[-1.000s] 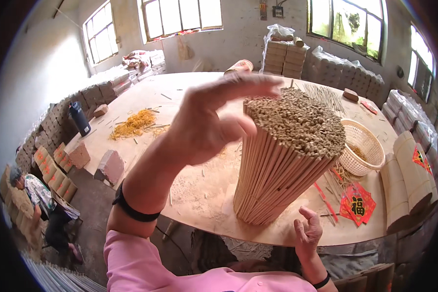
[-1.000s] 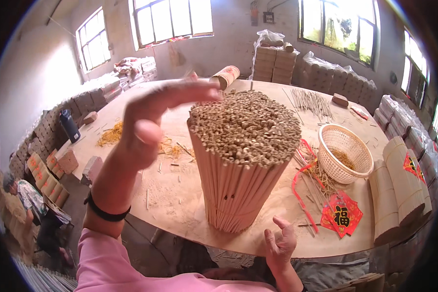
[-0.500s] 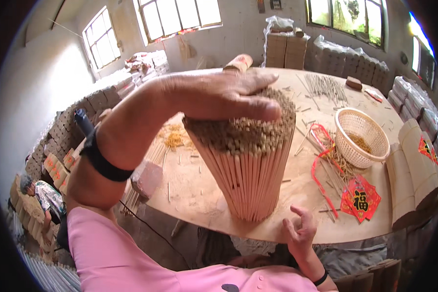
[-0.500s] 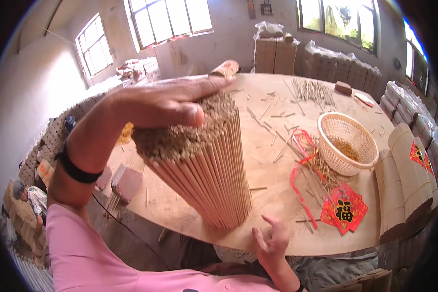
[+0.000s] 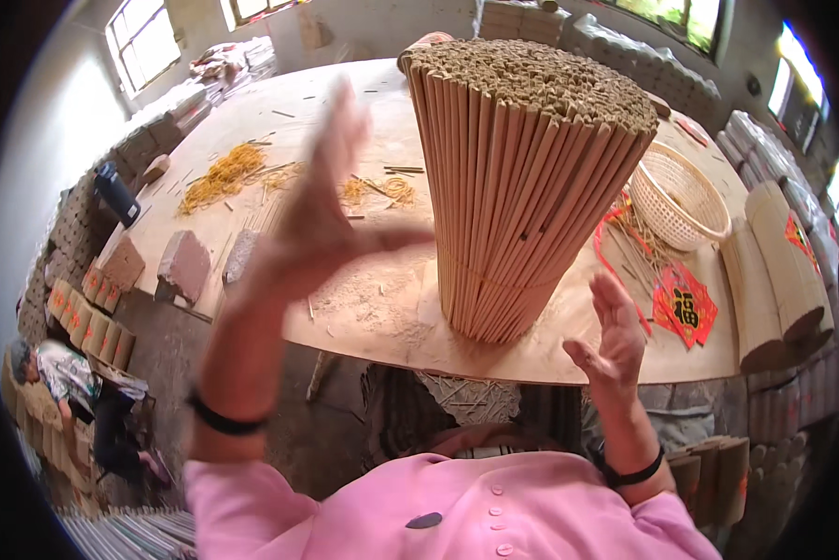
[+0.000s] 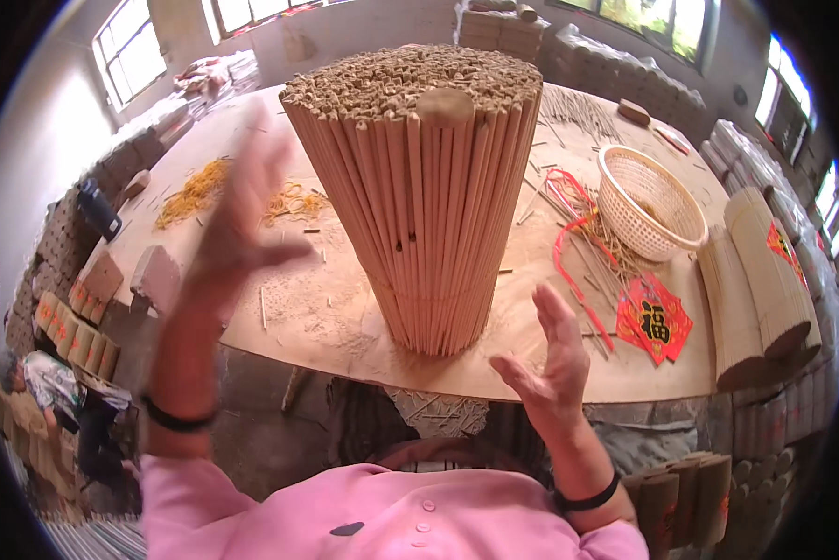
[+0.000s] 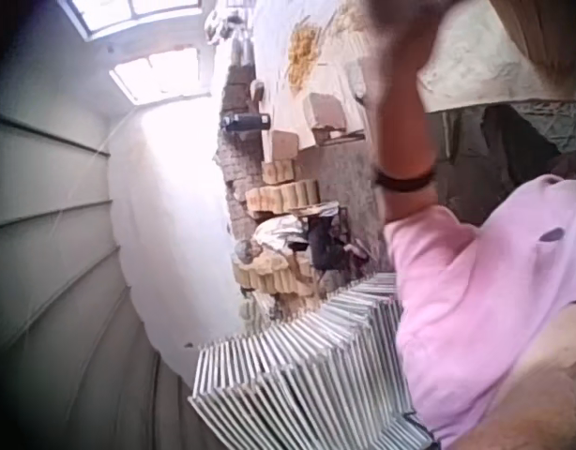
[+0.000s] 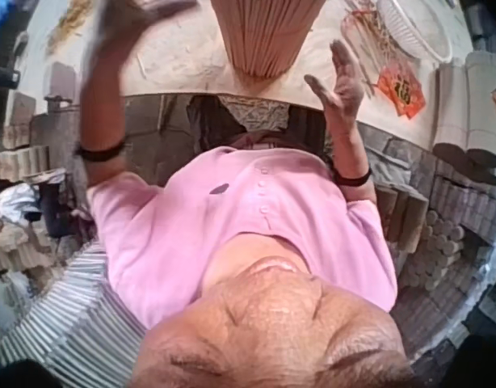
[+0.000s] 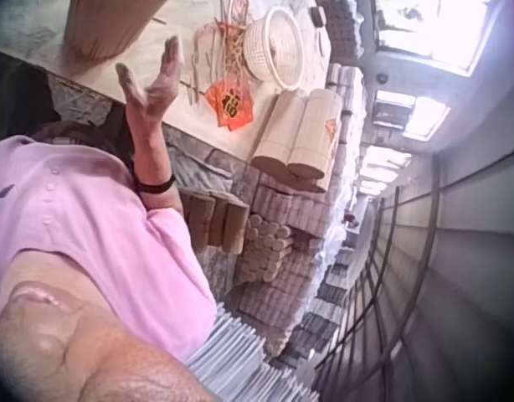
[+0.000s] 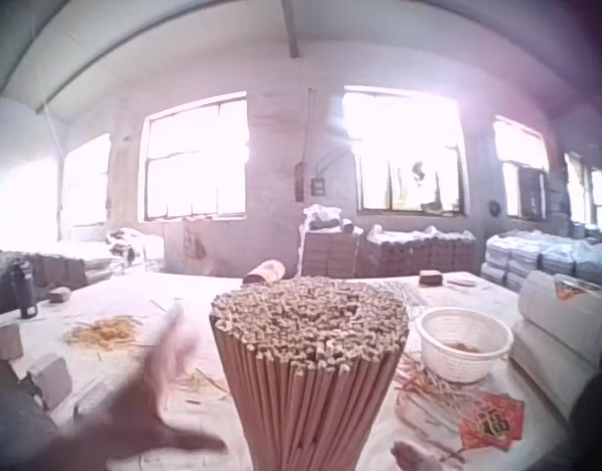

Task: Bundle bamboo sticks together using rubber bands and apply a decorative 'Fu' label.

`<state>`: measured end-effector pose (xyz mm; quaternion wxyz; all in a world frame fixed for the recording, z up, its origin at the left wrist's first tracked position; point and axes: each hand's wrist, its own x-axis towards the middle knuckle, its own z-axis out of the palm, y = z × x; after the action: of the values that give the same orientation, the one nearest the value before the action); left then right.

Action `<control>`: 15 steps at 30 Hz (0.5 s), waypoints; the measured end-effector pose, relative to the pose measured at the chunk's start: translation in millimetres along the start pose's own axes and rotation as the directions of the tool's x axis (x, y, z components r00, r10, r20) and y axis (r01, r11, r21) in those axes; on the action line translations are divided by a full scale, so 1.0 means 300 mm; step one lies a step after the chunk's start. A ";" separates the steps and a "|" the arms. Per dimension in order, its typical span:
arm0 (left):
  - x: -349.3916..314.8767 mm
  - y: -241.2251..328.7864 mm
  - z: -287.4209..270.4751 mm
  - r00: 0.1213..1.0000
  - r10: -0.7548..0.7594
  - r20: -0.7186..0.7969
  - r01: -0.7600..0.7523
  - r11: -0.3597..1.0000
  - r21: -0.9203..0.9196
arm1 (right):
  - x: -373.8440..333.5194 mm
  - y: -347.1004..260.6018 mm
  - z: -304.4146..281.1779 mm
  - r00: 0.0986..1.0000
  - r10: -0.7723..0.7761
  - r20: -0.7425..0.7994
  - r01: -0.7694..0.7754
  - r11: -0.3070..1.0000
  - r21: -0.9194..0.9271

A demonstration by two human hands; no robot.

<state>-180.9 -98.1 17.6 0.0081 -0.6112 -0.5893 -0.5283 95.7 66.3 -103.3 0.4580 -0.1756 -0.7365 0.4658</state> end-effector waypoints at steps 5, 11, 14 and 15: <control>-0.148 -0.075 0.241 0.952 -0.279 0.127 0.306 0.871 -0.384 | 0.184 -0.070 0.096 0.949 -0.210 0.236 0.225 0.974 -0.038; -0.091 -0.069 0.279 0.996 -0.089 0.020 0.087 0.862 -0.499 | 0.241 -0.095 0.126 0.923 -0.019 0.383 -0.100 0.952 0.289; -0.086 -0.086 0.294 0.994 -0.105 0.040 0.111 0.886 -0.451 | 0.232 -0.071 0.120 0.938 0.032 0.346 -0.110 0.972 0.209; -0.082 -0.076 0.308 0.992 -0.128 -0.003 0.113 0.884 -0.454 | 0.224 -0.077 0.113 0.942 0.074 0.329 -0.151 0.964 0.217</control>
<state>-132.4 -50.2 -53.4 -0.1576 -0.5498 -0.4865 -0.6605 36.2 82.9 -54.2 0.3238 -0.0838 -0.7276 0.5989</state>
